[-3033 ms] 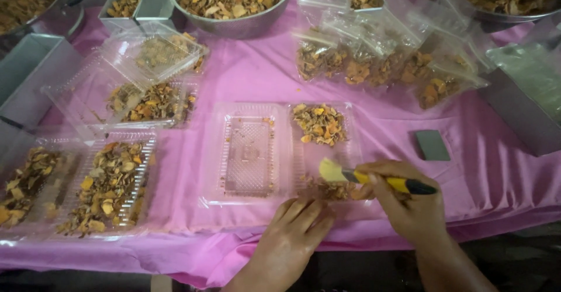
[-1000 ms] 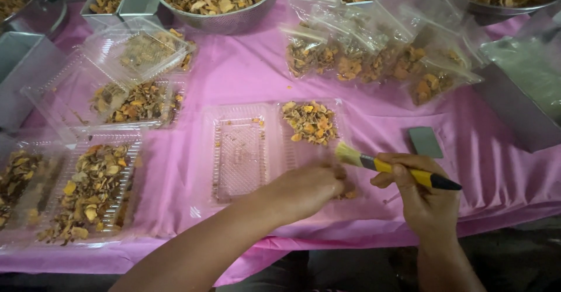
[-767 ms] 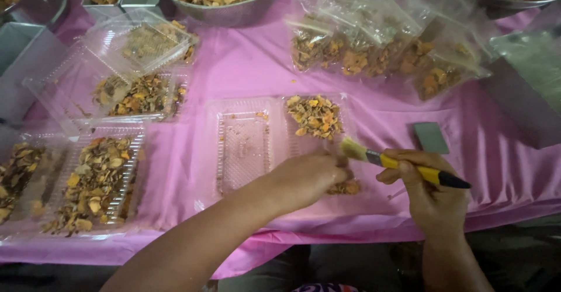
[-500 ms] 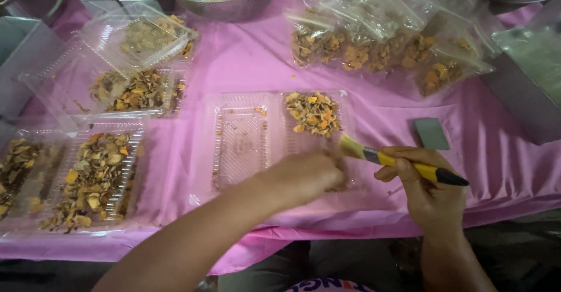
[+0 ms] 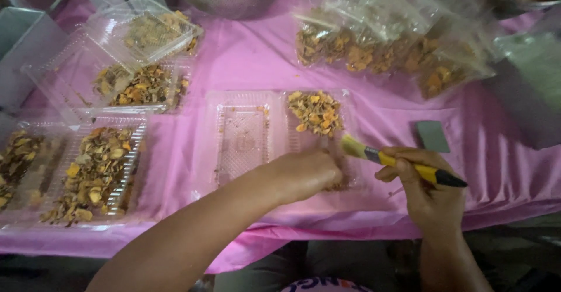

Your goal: The person sorts dried plant material by hand into plastic containers and uses a brush to arrange the pieces.

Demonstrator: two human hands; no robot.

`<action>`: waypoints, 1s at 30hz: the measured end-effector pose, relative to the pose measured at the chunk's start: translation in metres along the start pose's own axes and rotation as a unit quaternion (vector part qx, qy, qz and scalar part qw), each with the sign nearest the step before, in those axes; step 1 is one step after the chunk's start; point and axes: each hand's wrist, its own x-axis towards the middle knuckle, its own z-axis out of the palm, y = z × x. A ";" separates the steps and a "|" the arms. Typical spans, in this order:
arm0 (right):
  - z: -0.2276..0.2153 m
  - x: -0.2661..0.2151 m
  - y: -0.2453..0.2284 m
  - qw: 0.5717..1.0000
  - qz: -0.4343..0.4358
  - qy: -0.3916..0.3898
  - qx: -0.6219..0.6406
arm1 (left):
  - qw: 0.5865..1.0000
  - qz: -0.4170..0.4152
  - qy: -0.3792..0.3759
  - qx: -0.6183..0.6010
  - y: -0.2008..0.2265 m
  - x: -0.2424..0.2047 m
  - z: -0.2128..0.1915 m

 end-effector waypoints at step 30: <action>-0.004 -0.004 0.006 1.000 -0.012 0.003 -0.029 | 0.995 0.083 0.038 -0.035 -0.026 0.017 0.019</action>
